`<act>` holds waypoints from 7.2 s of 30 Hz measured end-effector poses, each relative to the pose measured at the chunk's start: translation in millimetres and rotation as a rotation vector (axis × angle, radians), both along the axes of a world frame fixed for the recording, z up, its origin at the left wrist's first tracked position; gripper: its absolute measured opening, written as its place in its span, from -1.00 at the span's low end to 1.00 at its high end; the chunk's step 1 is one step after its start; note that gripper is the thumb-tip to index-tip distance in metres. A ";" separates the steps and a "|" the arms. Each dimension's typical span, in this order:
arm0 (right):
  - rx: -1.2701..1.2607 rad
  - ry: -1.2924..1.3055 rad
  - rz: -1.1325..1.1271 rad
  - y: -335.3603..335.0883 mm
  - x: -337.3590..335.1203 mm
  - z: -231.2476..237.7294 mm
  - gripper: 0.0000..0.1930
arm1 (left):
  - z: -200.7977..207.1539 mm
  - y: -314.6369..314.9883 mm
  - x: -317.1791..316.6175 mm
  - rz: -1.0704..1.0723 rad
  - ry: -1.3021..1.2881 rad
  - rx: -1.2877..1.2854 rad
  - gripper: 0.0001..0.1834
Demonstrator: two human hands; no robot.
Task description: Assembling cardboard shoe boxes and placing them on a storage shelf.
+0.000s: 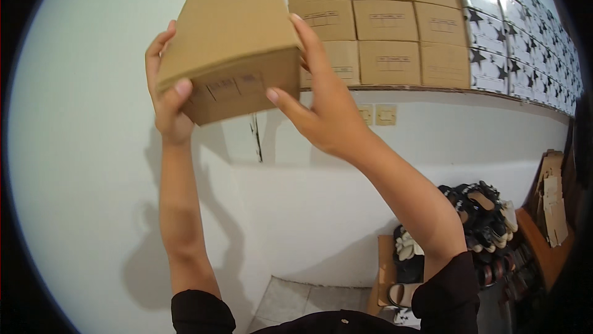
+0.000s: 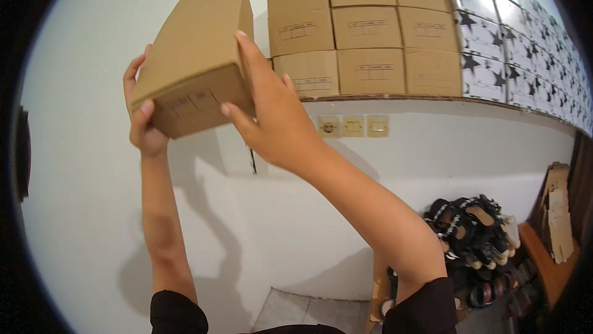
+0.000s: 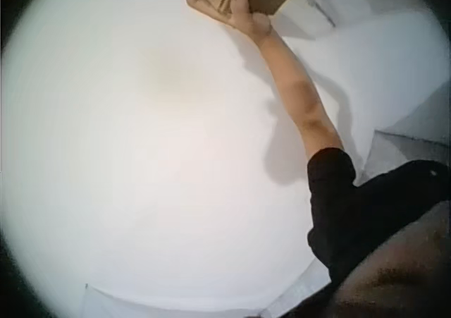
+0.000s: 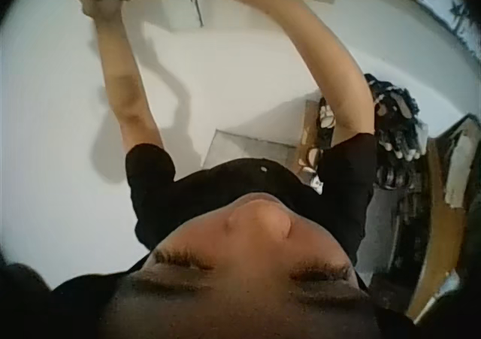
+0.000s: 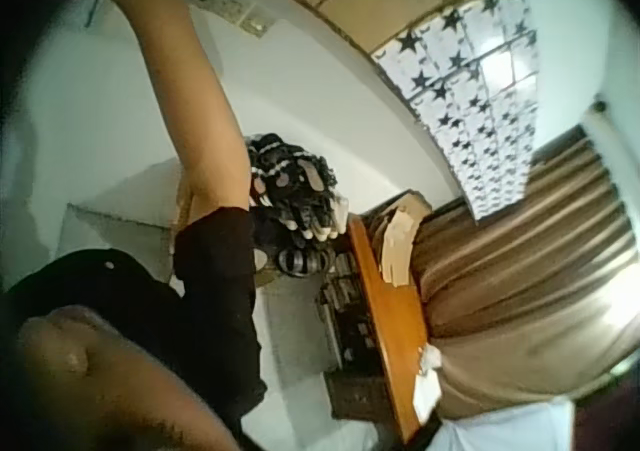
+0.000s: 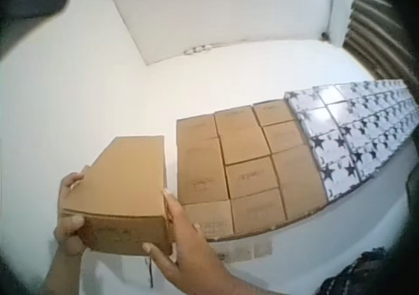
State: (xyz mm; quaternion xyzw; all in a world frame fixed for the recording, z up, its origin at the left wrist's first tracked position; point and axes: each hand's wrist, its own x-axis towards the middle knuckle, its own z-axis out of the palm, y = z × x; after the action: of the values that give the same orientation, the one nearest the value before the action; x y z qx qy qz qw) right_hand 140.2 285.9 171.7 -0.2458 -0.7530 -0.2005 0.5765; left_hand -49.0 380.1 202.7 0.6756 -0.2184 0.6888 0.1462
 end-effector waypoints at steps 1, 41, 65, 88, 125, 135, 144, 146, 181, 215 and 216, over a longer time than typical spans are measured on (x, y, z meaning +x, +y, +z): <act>0.007 -0.001 0.010 19.2 -5.6 9.7 -0.23 | 11.2 18.2 -9.1 0.015 -0.006 -0.009 -0.20; 0.000 0.180 -1.239 -128.4 107.5 -137.4 -0.45 | -229.6 -0.5 121.6 0.439 0.411 0.005 -0.52; -0.377 0.956 -2.059 -633.5 193.3 -384.7 -0.53 | -415.3 -504.4 451.0 -0.907 1.104 -0.149 -0.79; -0.683 1.014 -1.984 -828.3 689.9 -501.6 -0.60 | -559.7 -744.6 1105.8 -0.305 1.040 0.387 -0.70; 0.708 1.804 -1.515 -1051.4 729.9 -479.0 -0.32 | -474.6 -849.2 1108.1 -1.351 1.284 -0.821 -0.65; 0.667 2.025 -1.420 -1096.8 670.9 -507.8 -0.52 | -481.9 -956.3 1069.2 -1.300 1.395 -0.834 -0.71; 0.969 2.012 -1.131 -1153.8 604.3 -533.7 -0.55 | -507.8 -993.6 1078.3 -1.595 1.491 -0.845 -0.70; 0.178 1.647 -1.915 -1176.0 584.6 -602.0 -0.51 | -507.9 -1013.0 1065.1 -1.578 1.511 -0.768 -0.63; 0.090 2.158 -1.313 -1212.9 614.7 -567.9 -0.04 | -593.8 -1002.6 1105.1 -1.357 2.126 -0.623 -0.14; -1.068 1.212 -1.758 -1213.4 703.2 -414.4 -0.75 | -539.8 -1035.8 1102.8 -1.457 1.839 -0.921 0.01; -1.050 1.157 -1.763 -1211.8 700.0 -416.8 -0.75 | -553.0 -1033.8 1110.9 -1.460 1.843 -0.920 0.01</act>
State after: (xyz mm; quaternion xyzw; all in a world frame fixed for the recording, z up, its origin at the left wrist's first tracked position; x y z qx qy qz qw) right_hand 840.2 -926.0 -245.1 -0.9431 0.0605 -0.0540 0.3225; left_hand 1061.9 -653.7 -350.3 0.5131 -0.0977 -0.2656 0.8103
